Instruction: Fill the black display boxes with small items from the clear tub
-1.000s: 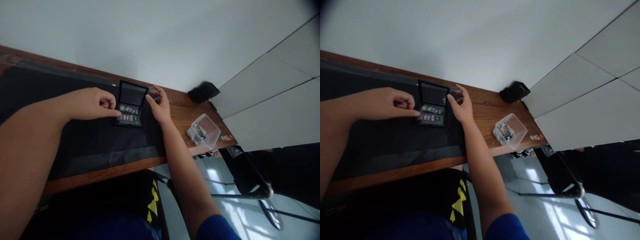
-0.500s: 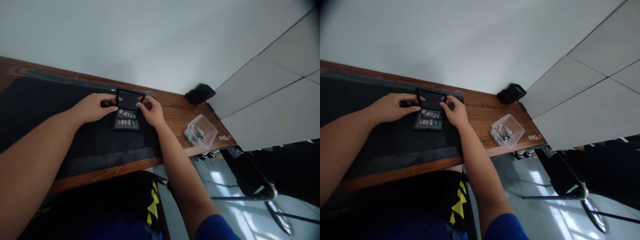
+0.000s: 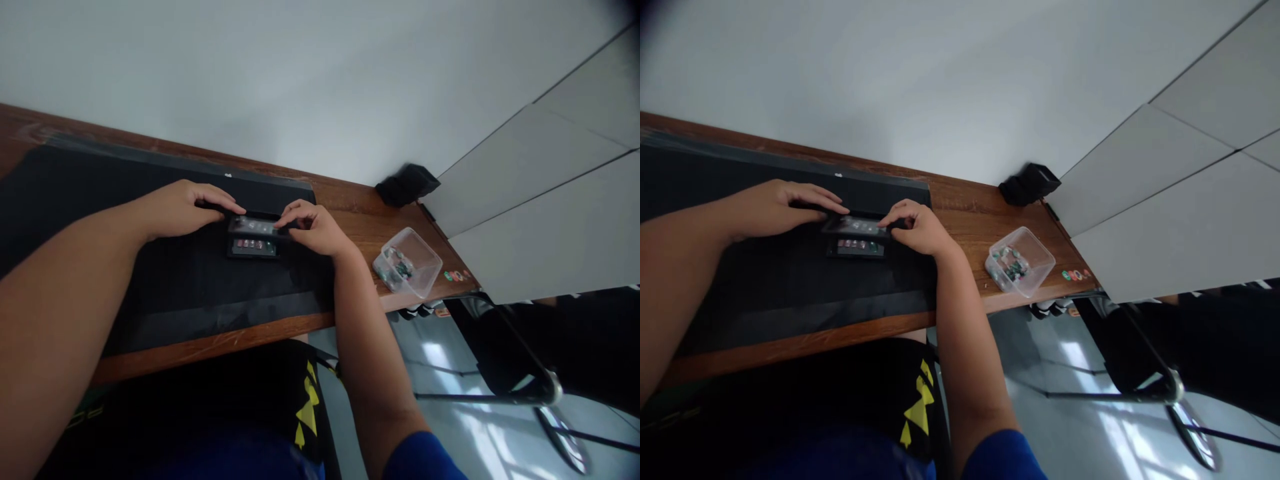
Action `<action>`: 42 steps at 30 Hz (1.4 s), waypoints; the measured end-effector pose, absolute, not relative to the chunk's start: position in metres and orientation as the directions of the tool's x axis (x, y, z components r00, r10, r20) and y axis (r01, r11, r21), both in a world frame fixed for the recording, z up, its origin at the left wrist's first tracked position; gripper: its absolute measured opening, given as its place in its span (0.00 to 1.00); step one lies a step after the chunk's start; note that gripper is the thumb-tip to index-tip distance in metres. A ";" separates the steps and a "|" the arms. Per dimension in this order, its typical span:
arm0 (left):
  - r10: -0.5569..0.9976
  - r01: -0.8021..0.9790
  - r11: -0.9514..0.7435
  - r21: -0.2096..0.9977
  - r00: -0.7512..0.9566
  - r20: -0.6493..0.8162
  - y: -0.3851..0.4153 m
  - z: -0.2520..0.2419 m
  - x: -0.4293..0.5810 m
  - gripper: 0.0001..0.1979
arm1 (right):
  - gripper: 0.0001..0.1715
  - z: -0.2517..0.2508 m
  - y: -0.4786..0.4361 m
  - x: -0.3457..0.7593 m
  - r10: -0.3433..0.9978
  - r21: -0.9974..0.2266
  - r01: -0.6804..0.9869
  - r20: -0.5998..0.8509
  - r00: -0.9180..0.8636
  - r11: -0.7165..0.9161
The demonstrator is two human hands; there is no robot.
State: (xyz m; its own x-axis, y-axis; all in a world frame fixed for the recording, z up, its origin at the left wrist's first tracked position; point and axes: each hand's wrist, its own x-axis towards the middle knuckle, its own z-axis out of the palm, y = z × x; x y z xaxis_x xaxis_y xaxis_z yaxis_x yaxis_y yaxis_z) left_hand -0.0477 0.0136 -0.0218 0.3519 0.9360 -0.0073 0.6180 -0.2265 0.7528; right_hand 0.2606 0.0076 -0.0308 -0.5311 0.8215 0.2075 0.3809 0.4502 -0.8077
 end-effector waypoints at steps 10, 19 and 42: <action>0.914 0.660 -0.161 0.734 0.381 -0.142 0.003 -0.008 -0.040 0.36 | 0.12 -0.023 0.001 0.257 0.836 -0.784 0.449 0.155 -0.527 0.428; 0.933 0.731 -0.208 0.650 0.349 -0.093 -0.014 -0.013 -0.038 0.57 | 0.60 -0.017 -0.011 0.253 0.809 -0.741 0.539 0.010 -0.588 0.401; 0.927 0.798 -0.193 0.572 0.340 -0.161 -0.004 -0.019 -0.035 0.58 | 0.64 -0.015 -0.014 0.248 0.771 -0.633 0.598 -0.003 -0.637 0.492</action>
State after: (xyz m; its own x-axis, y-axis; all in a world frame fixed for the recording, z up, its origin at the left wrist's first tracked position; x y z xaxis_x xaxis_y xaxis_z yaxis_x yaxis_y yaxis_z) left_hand -0.0349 -0.0041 -0.0190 0.3398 0.9266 -0.1611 0.7975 -0.1931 0.5715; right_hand 0.2479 -0.0143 -0.0150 -0.6372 0.7707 -0.0026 0.5979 0.4923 -0.6326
